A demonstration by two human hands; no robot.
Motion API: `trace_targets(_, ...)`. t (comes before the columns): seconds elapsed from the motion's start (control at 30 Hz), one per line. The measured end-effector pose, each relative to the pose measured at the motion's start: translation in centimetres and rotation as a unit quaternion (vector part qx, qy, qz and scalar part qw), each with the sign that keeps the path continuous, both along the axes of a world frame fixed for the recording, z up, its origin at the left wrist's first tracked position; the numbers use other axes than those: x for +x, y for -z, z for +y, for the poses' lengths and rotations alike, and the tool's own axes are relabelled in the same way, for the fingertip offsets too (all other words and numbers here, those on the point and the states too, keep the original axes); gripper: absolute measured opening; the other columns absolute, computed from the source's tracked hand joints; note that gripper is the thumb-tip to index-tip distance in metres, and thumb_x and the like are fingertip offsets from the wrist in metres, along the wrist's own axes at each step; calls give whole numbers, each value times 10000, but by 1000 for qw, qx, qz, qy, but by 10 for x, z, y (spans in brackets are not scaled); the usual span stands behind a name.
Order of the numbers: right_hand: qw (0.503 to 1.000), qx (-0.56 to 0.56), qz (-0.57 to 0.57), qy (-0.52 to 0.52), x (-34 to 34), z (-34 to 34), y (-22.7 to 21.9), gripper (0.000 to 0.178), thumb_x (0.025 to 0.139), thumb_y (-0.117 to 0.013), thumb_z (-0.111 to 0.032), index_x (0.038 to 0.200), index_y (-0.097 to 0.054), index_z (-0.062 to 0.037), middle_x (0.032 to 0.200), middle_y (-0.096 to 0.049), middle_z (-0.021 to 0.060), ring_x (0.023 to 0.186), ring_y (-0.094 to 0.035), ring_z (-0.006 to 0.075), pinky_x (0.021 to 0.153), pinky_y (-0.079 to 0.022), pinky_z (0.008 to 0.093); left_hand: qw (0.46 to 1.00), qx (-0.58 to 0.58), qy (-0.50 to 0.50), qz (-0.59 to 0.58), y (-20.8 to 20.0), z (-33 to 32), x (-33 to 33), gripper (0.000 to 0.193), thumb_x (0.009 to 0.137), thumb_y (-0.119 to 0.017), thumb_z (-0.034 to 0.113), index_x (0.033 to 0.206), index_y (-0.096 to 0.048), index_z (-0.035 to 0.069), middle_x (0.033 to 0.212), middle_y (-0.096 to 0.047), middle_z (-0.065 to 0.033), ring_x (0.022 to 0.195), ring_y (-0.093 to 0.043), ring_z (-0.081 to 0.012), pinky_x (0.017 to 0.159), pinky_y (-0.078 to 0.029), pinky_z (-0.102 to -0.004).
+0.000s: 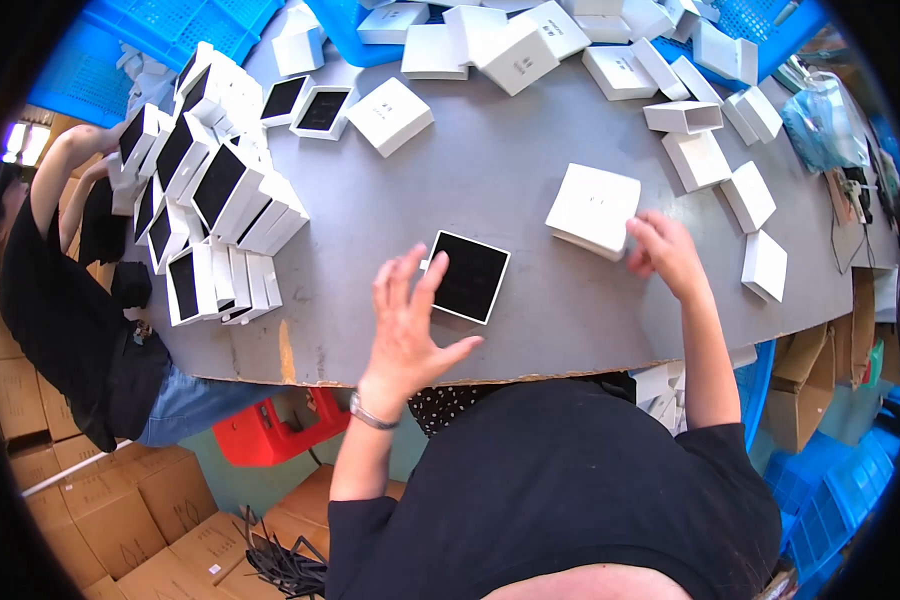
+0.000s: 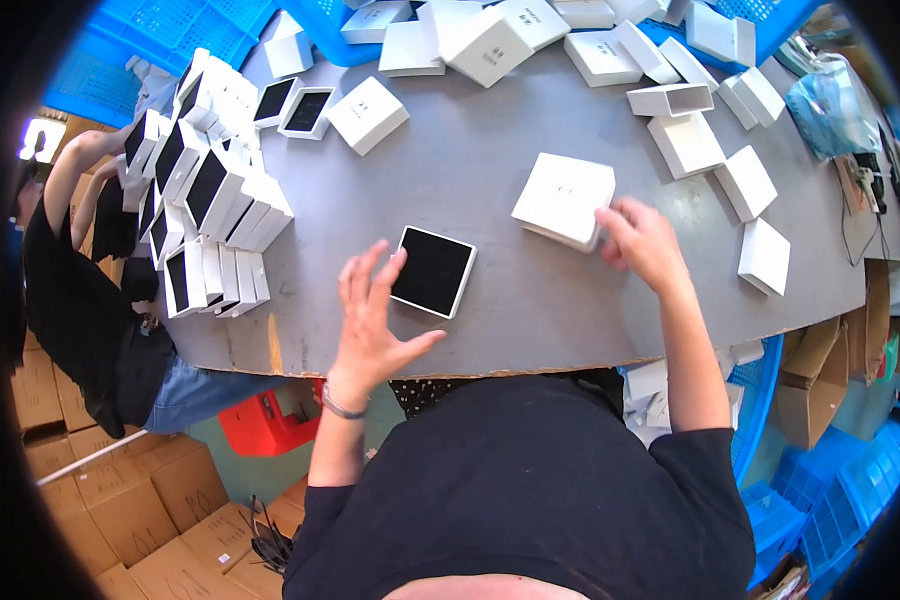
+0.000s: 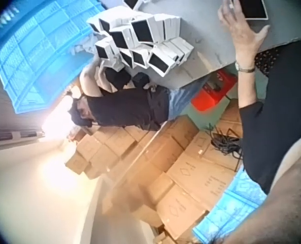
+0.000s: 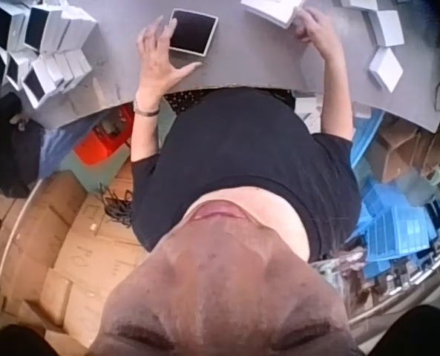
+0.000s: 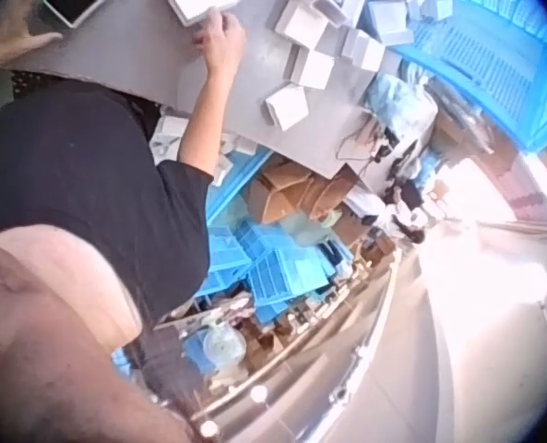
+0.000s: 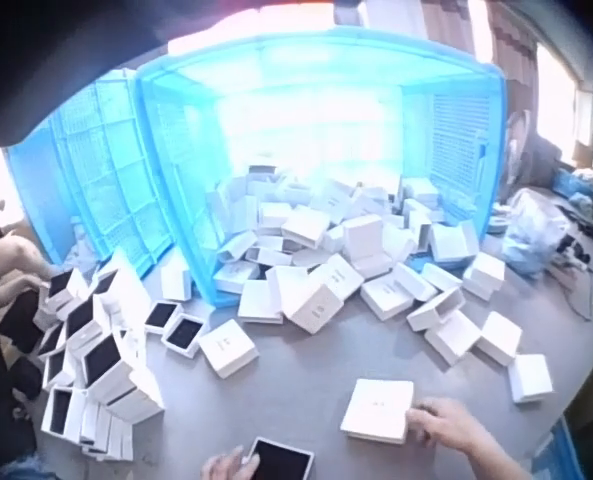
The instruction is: Putting lids on jewelry boxes and stacking them on a workbench.
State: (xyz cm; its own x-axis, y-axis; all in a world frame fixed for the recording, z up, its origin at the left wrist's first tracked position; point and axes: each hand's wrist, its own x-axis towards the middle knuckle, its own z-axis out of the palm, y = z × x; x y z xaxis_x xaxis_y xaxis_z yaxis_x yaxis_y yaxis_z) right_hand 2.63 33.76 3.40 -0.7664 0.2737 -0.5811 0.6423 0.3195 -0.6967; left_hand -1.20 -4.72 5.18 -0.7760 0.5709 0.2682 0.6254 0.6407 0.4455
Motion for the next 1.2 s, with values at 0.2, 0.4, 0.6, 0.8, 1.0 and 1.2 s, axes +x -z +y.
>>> trace_targets(0.2,726,443,388,-355,12,-36,-54,948,649,-898,-373,1474,-505,-122,1470,-504,197,1299,-535,343,1028,-470,496,990,14,96,-102,30,-6,-33,1027,626,-915,228,1518,-416,130,1582,-341,-141,1410,-376,-408,1172,-365,-501)
trace_targets(0.4,795,228,334,-453,-32,-50,-10,1112,576,-906,-305,1544,-389,-123,1435,-455,218,1325,-443,399,1133,-349,537,990,36,108,-77,41,26,-35,949,604,-940,267,1412,-474,88,1437,-436,-179,1300,-450,-397,1099,-422,-491)
trace_targets(0.6,795,266,369,-401,-6,-92,1,1092,582,-896,-304,1539,-403,-116,1373,-477,225,1304,-434,430,1098,-354,557,995,96,-11,-32,54,23,-2,992,566,-963,293,1395,-462,79,1350,-463,-179,1264,-456,-382,1067,-432,-489)
trace_targets(0.8,814,273,371,-352,7,-104,12,1050,586,-881,-292,1520,-432,-125,1383,-467,201,1301,-421,435,1104,-344,560,993,96,20,-69,51,19,-2,1001,550,-966,251,1393,-461,60,1350,-481,-169,1279,-477,-361,1078,-437,-464)
trace_targets(1.0,778,226,414,-415,-11,-99,12,1048,578,-869,-293,1515,-437,-112,1369,-477,210,1271,-429,447,1107,-346,557,991,103,43,-78,58,18,2,1057,576,-962,310,1437,-404,55,1404,-422,-182,1316,-444,-360,1100,-417,-459)
trace_targets(1.2,829,183,425,-314,-14,-143,21,1037,576,-870,-286,1503,-445,-99,1375,-475,243,1295,-432,454,1110,-334,564,909,354,24,-219,59,75,8,1142,902,-544,728,1632,-23,22,1632,-174,-243,1507,-203,-409,1222,-172,-557)
